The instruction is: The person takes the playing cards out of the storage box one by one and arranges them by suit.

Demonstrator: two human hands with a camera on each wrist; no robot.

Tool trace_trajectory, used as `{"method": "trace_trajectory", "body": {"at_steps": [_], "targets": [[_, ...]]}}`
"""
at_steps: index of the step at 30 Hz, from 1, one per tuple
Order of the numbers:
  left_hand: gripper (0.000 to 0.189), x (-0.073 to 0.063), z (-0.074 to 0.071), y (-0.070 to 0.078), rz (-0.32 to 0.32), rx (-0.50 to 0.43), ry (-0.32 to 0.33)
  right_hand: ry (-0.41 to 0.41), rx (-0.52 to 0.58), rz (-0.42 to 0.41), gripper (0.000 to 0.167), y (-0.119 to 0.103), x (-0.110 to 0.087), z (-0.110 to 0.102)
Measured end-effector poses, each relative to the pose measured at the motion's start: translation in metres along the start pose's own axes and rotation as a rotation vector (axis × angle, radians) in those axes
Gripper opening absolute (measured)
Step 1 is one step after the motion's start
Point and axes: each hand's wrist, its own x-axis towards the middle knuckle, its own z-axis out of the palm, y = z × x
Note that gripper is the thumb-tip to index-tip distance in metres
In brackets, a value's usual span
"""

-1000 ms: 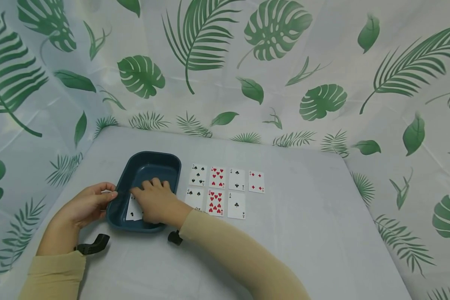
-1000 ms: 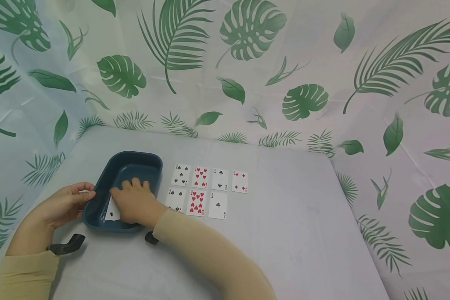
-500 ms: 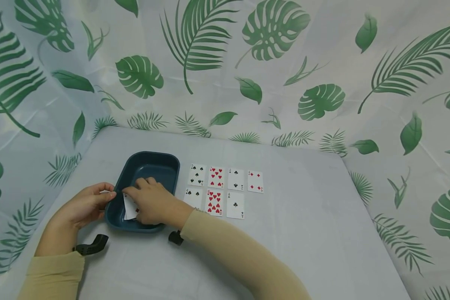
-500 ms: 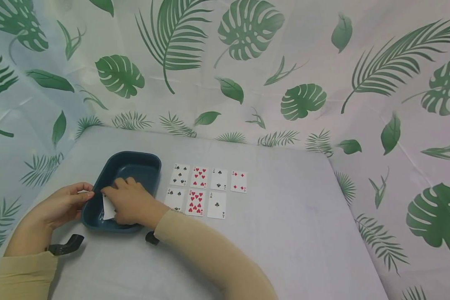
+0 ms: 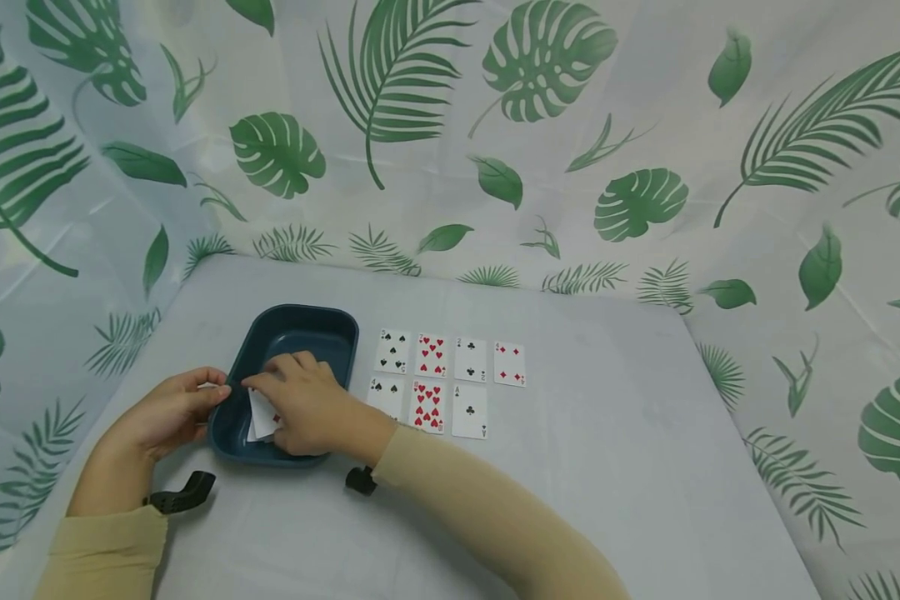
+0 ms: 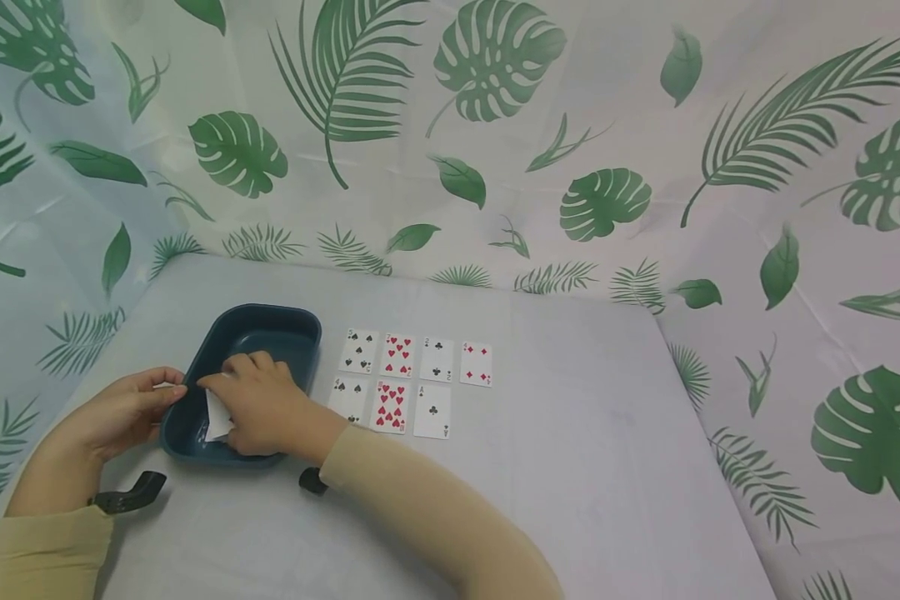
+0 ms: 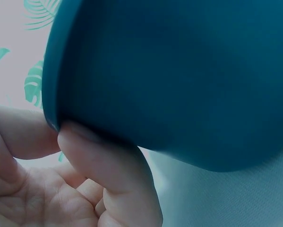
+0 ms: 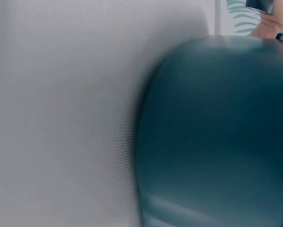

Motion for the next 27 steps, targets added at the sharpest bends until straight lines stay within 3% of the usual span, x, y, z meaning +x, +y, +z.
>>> {"method": "trace_trajectory", "body": {"at_steps": [14,27], "targets": [[0.006,0.002,0.002,0.001,-0.02,0.011,0.023,0.128,0.207,0.004,0.085,0.01,-0.022,-0.01],[0.009,0.0,0.005,0.004,-0.033,0.051,0.053,0.186,0.285,0.012,0.085,0.021,-0.045,-0.014]]}}
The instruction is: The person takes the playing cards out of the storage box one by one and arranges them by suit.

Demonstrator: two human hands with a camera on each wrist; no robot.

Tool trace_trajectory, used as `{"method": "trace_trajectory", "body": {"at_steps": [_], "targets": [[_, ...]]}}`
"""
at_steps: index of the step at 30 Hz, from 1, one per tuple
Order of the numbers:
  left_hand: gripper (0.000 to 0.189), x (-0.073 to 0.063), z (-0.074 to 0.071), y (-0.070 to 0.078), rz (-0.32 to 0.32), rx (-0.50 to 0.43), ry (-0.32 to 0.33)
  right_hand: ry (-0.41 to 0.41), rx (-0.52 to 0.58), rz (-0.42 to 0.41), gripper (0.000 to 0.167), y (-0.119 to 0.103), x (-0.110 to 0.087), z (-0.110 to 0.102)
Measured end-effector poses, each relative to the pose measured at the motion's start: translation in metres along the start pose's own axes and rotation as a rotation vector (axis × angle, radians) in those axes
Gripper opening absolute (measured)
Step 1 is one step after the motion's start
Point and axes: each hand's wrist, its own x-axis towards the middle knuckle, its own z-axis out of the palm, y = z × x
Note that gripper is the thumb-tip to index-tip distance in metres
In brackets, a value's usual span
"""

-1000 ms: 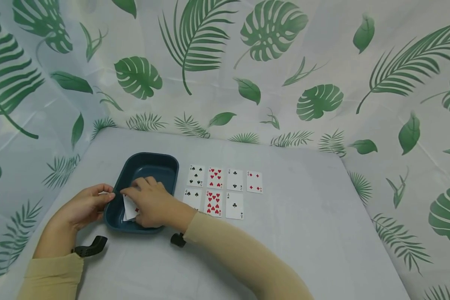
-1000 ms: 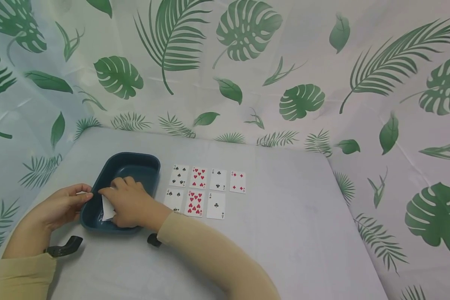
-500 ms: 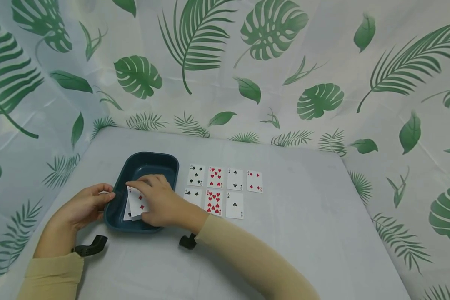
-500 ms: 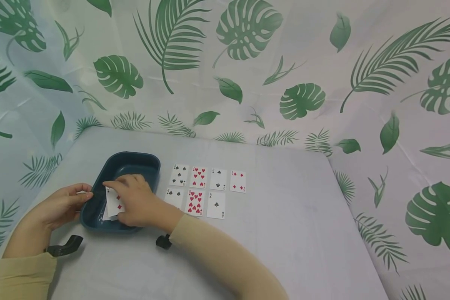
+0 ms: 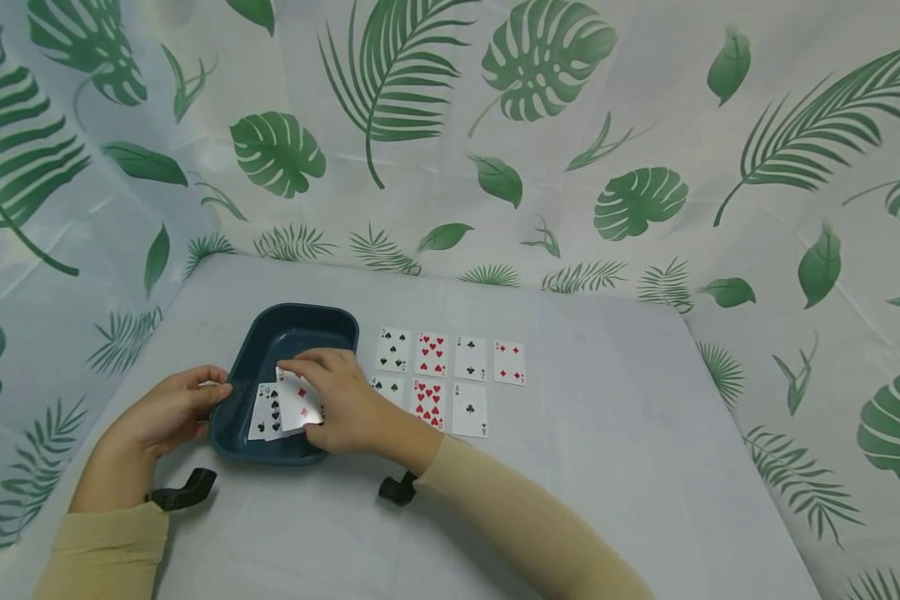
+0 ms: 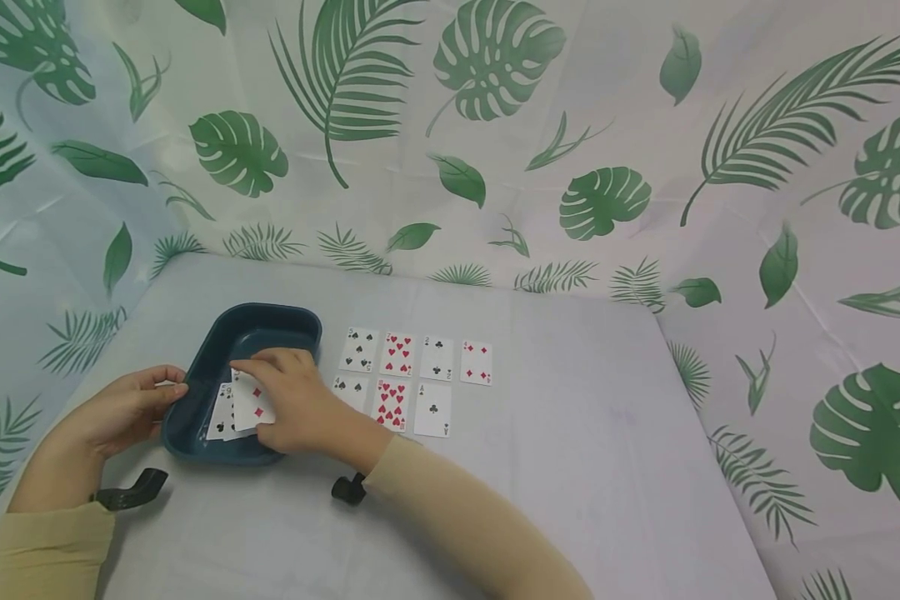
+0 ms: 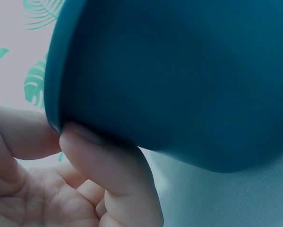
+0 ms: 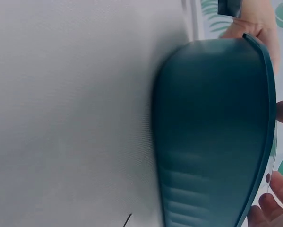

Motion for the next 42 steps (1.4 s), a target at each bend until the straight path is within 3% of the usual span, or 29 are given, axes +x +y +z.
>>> {"method": "trace_trajectory", "body": {"at_steps": [6,29,42], "targets": [[0.009,0.001,0.0,0.0,0.003,-0.006,0.001,0.024,0.007,-0.012,0.085,0.003,-0.012,-0.003],[0.008,-0.002,0.002,0.002,0.004,-0.012,-0.009,0.12,0.068,0.081,0.085,0.023,-0.063,-0.014],[0.006,-0.002,0.001,0.002,0.012,-0.03,-0.022,0.147,0.119,0.177,0.086,0.046,-0.094,-0.021]]}}
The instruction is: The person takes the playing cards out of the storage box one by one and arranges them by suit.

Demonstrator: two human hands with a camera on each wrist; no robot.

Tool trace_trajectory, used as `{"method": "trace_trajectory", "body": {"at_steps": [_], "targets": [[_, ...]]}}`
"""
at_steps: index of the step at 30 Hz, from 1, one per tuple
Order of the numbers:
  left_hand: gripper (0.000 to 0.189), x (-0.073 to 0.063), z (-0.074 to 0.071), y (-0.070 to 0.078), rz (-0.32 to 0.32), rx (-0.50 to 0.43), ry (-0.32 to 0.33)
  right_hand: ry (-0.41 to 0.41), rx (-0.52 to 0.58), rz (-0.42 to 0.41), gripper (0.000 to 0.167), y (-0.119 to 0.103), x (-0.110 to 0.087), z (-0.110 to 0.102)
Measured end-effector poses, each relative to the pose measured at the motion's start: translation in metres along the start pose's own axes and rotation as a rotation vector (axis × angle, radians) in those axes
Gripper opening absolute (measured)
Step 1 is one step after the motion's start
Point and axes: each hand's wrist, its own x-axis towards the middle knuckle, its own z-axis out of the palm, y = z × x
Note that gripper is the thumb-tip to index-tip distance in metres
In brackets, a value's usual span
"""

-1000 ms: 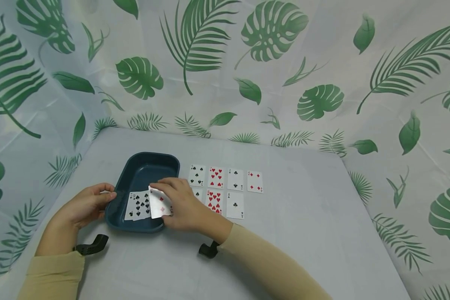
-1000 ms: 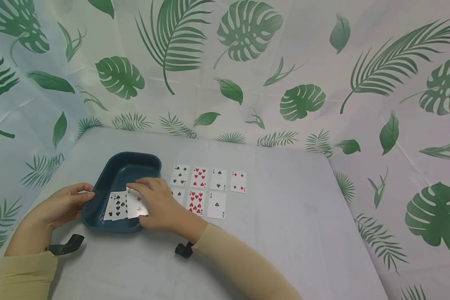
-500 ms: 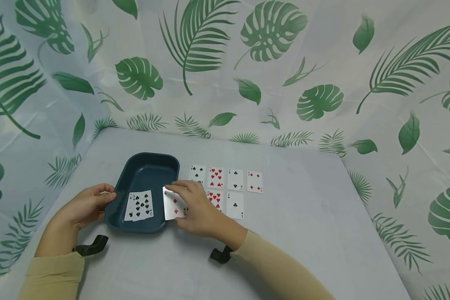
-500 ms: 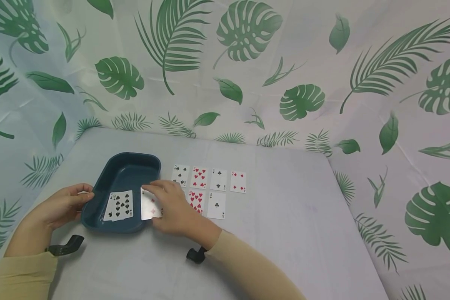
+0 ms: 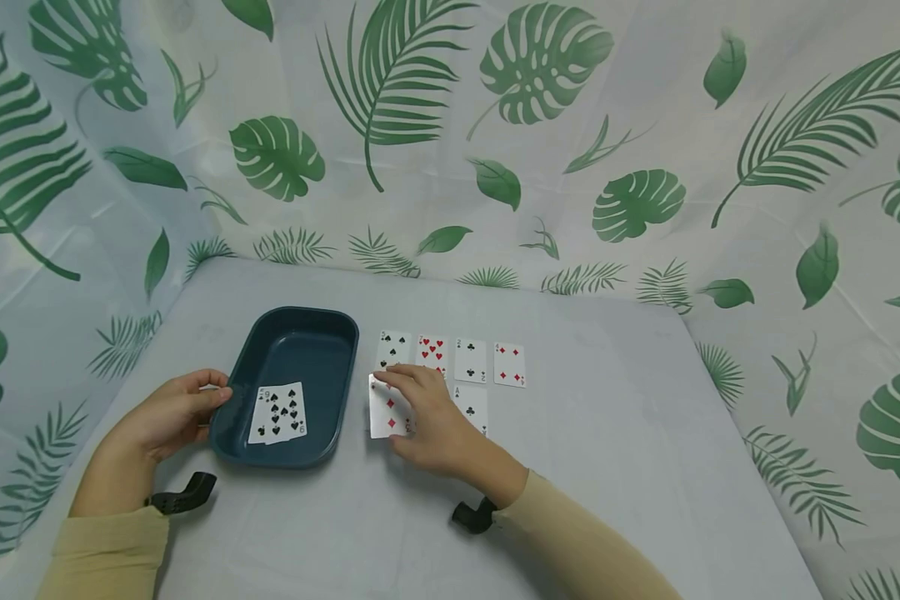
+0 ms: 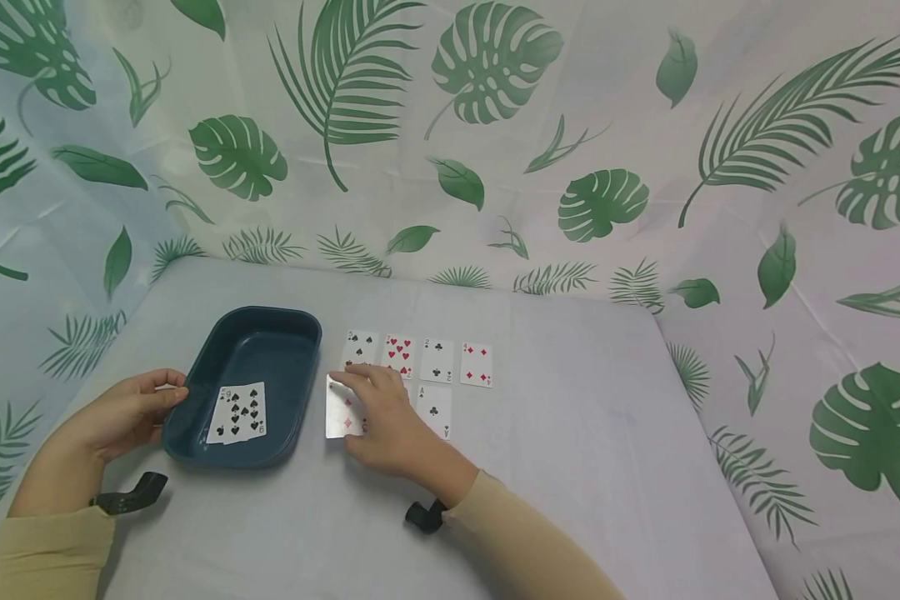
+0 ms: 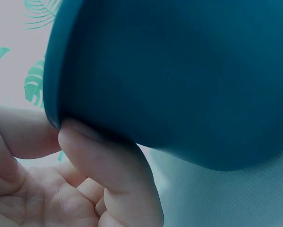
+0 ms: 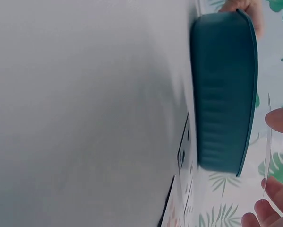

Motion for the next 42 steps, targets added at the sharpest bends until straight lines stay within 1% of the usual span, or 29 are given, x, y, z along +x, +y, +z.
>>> {"method": "trace_trajectory", "body": {"at_steps": [7,11,15,24,33,38,42], "targets": [[0.007,0.0,-0.001,0.0,0.0,-0.002,-0.006,0.033,0.009,0.013,0.086,0.012,-0.011,-0.007],[0.005,0.0,0.0,0.0,0.001,-0.004,-0.009,0.032,0.007,0.046,0.086,0.019,-0.016,-0.012],[0.005,0.0,0.0,0.0,0.001,-0.002,-0.005,0.04,-0.015,0.074,0.087,0.027,-0.022,-0.015],[0.007,0.002,-0.001,-0.003,0.002,0.012,0.007,0.058,-0.047,0.106,0.084,0.041,-0.035,-0.024],[0.008,0.0,-0.001,-0.002,0.002,0.003,-0.012,0.042,-0.057,0.203,0.085,0.053,-0.051,-0.034],[0.007,0.0,-0.002,-0.002,0.0,-0.006,-0.014,0.045,-0.084,0.231,0.085,0.061,-0.058,-0.039],[0.007,0.0,-0.002,-0.001,0.002,-0.011,-0.018,0.063,-0.108,0.251,0.084,0.068,-0.065,-0.043]]}}
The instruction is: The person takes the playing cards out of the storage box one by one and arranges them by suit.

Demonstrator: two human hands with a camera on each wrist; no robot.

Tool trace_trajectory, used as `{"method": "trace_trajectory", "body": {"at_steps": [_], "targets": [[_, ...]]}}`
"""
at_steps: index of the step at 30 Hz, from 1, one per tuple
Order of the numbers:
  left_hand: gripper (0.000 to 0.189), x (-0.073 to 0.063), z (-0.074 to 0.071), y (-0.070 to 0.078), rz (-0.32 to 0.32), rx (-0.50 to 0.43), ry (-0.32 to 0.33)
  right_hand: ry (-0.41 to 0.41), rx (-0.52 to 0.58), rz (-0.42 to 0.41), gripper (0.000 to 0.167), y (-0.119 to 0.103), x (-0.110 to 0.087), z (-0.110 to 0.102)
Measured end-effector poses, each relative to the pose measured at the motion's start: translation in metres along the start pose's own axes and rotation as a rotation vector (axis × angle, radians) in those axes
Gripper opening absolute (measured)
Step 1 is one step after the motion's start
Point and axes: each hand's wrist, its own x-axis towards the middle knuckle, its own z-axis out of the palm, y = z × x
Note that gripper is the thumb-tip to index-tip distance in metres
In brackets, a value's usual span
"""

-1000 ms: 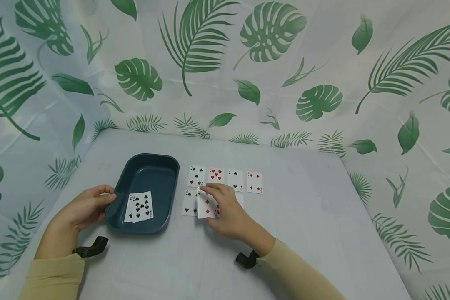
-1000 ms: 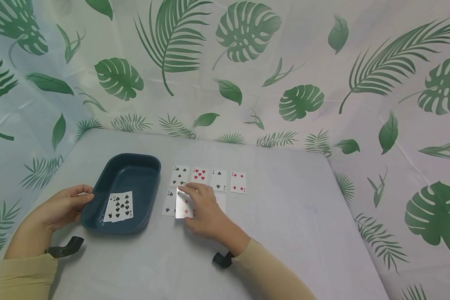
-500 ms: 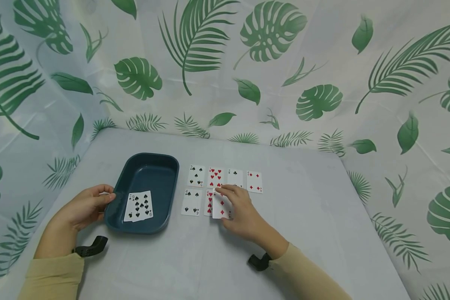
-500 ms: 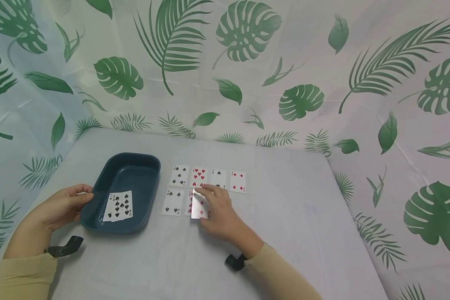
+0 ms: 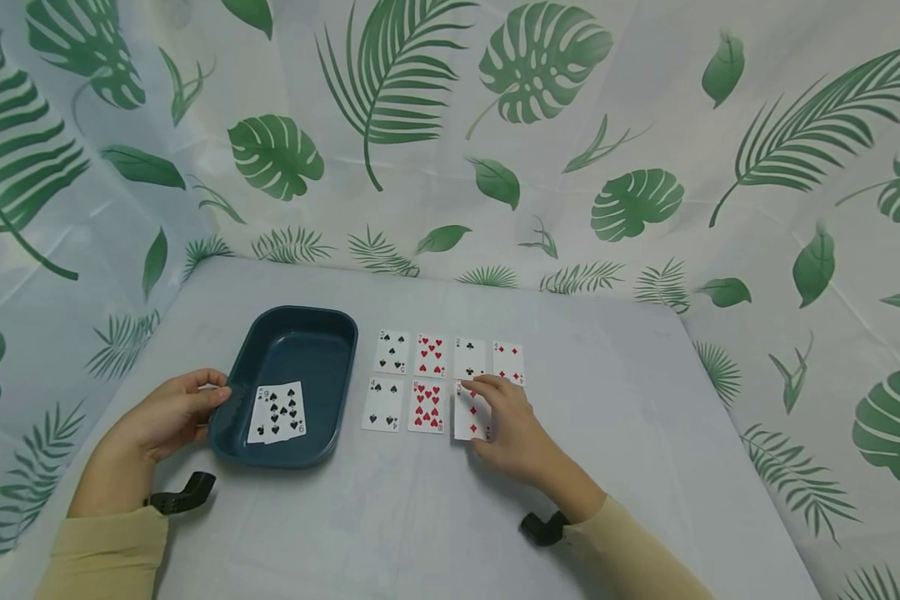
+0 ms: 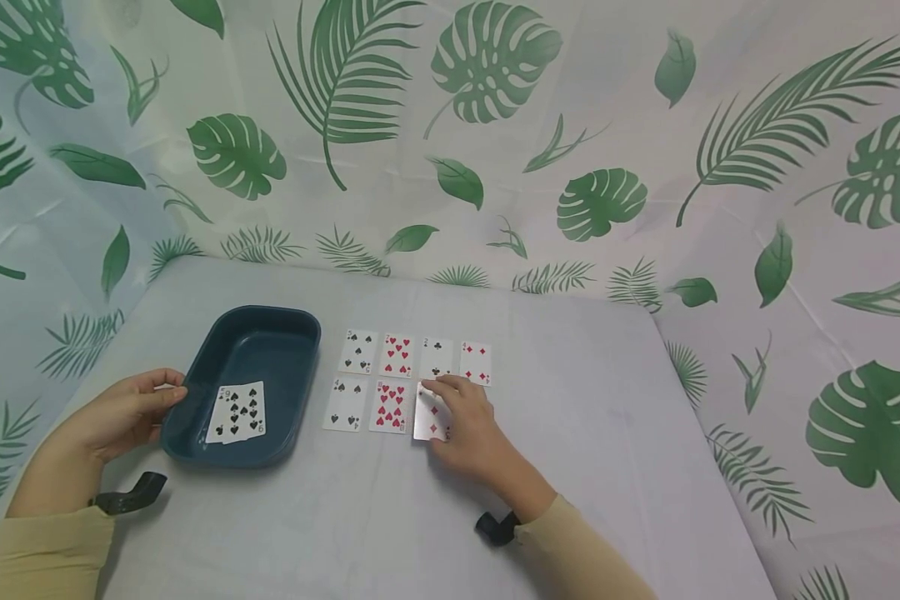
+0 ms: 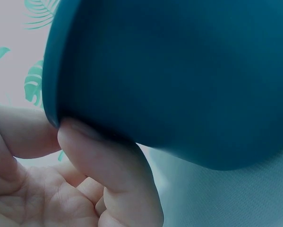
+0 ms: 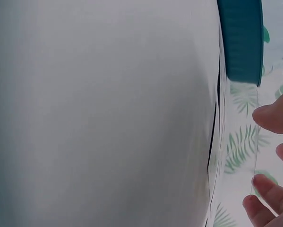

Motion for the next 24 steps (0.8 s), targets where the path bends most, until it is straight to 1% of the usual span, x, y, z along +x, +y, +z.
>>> {"method": "trace_trajectory", "body": {"at_steps": [7,17,24], "targets": [[0.008,0.0,0.001,0.001,0.002,0.012,0.011,0.0,-0.009,0.067,0.084,0.013,-0.008,-0.009],[0.008,0.0,0.002,0.0,0.002,0.019,0.016,-0.01,-0.042,0.132,0.082,0.033,-0.015,-0.021],[0.007,-0.001,0.002,0.001,0.005,0.01,0.022,-0.031,-0.088,0.137,0.081,0.043,-0.015,-0.026]]}}
